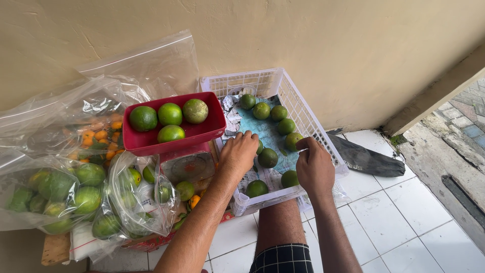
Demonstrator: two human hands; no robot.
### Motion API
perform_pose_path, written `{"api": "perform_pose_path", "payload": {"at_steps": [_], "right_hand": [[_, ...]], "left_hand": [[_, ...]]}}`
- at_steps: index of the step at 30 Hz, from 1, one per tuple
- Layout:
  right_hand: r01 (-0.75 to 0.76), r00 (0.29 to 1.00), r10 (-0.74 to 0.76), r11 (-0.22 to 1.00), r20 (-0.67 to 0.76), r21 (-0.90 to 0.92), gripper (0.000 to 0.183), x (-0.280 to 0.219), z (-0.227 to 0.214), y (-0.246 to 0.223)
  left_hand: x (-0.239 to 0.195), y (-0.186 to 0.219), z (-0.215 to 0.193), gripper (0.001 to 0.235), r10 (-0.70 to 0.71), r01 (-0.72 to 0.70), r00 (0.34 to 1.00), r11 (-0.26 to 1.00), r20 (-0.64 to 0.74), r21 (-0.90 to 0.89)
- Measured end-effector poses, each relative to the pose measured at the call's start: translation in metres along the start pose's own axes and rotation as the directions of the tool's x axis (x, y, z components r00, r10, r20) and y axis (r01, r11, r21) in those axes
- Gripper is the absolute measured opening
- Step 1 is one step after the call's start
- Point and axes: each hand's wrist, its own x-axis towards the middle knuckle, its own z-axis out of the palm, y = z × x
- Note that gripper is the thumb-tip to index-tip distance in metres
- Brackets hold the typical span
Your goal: The person sits on the floor and uses a red mechanical scale to weigh green citrus fruits. They pick fruits from a white crate and plastic bags, place them into the scale's tray, and occasionally transfer them into a clear plastic bag.
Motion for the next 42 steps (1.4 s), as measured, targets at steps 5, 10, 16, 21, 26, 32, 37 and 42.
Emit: {"api": "perform_pose_path", "payload": {"at_steps": [5,10,16,21,26,32,37,42], "right_hand": [[0.004,1.000,-0.004,1.000,0.002,-0.007,0.027,-0.002,-0.002,-0.001],[0.020,1.000,-0.019,1.000,0.019,-0.011,0.027,-0.002,-0.004,-0.003],[0.079,0.994,-0.076,0.996,0.080,-0.037,0.023,-0.002,0.001,0.002],[0.078,0.993,-0.073,0.995,0.090,-0.060,0.026,0.002,0.008,0.012],[0.111,0.990,-0.104,0.992,0.100,-0.065,0.027,-0.003,0.006,0.010],[0.113,0.990,-0.105,0.991,0.098,-0.074,0.028,-0.004,0.006,0.008],[0.096,0.993,-0.090,0.993,0.080,-0.072,0.029,-0.007,0.005,-0.001],[-0.043,0.988,0.056,0.994,0.143,-0.097,0.036,-0.006,0.002,-0.010]], "left_hand": [[-0.001,0.000,-0.002,0.041,0.006,-0.007,1.000,0.998,-0.011,-0.066],[-0.006,0.006,-0.019,0.049,-0.001,-0.006,0.998,0.993,-0.058,-0.118],[-0.026,0.012,-0.038,0.060,0.016,-0.148,0.917,0.942,-0.398,-0.303],[-0.073,0.017,-0.083,0.061,0.041,-0.280,0.821,0.899,-0.570,-0.338],[-0.110,-0.028,-0.124,0.056,-0.031,-0.215,0.795,0.919,-0.606,-0.330],[-0.154,-0.099,-0.183,0.053,-0.201,0.102,0.866,0.967,-0.458,-0.232],[-0.156,-0.139,-0.172,0.049,-0.321,0.302,0.906,0.947,-0.276,-0.107],[-0.150,-0.152,-0.147,0.044,-0.331,0.329,0.929,0.943,-0.163,-0.040]]}}
